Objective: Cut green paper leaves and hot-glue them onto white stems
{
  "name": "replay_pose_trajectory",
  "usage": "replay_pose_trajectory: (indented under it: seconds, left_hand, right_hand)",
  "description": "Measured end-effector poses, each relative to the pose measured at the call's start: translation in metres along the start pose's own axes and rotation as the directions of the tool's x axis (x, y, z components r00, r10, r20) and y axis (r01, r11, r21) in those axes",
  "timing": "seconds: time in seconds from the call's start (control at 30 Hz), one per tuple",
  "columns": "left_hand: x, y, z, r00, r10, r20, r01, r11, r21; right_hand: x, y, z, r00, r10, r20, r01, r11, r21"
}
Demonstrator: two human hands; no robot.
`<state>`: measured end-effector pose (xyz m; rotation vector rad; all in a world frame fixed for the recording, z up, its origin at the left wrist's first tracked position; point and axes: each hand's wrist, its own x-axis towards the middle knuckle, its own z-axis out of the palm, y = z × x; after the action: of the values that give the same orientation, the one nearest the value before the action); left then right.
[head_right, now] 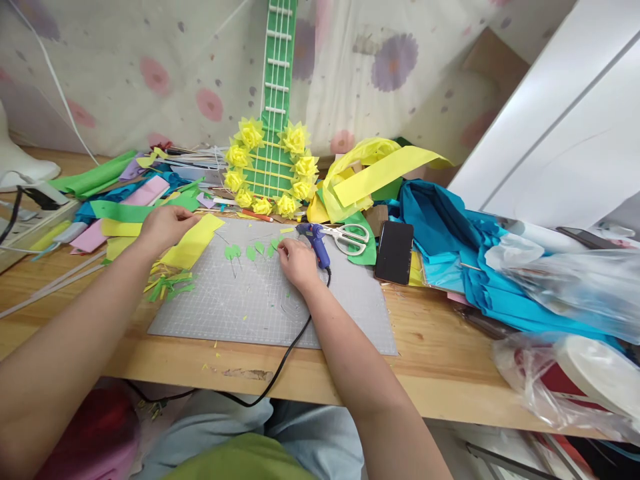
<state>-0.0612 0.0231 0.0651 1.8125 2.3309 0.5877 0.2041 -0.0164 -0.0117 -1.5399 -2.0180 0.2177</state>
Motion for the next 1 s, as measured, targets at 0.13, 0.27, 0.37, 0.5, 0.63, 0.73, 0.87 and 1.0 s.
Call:
replay_pose_trajectory:
  seconds: [0.13,0.27,0.37,0.5,0.63,0.73,0.87,1.0]
  left_hand:
    - [0.000,-0.012,-0.015,0.997,0.047,0.056,-0.052,0.994,0.092]
    - [0.010,-0.044,-0.031,0.995,0.042,0.096,-0.060,0.978,0.198]
    - [0.021,-0.067,-0.043,0.995,0.031,0.096,-0.052,0.973,0.225]
    - [0.028,-0.081,-0.051,0.995,-0.017,0.101,-0.005,0.977,0.214]
    - [0.029,-0.082,-0.045,0.993,-0.012,0.114,-0.007,0.986,0.168]
    - [0.032,-0.080,-0.031,0.989,0.058,0.139,-0.083,0.979,0.186]
    - [0.040,-0.070,-0.004,0.971,0.196,0.135,-0.225,0.942,0.249]
    - [0.058,-0.061,0.021,0.941,0.322,0.104,-0.338,0.914,0.224]
  right_hand:
    - [-0.001,0.001,-0.002,1.000,0.014,-0.010,-0.014,1.000,0.014]
    - [-0.001,0.001,-0.005,0.999,0.031,-0.017,-0.030,0.999,0.034]
    - [-0.001,0.001,-0.004,0.999,0.037,-0.025,-0.036,0.998,0.042]
    - [-0.001,0.001,-0.003,0.999,0.047,-0.014,-0.047,0.998,0.043]
    - [-0.001,0.000,-0.003,0.998,0.056,-0.005,-0.055,0.998,0.032]
    - [-0.001,0.000,-0.004,0.999,0.050,0.000,-0.050,0.998,0.026]
    - [0.000,0.000,-0.003,0.999,0.051,-0.001,-0.051,0.998,0.023]
    - [0.000,0.001,-0.003,0.999,0.046,0.001,-0.046,0.999,0.022]
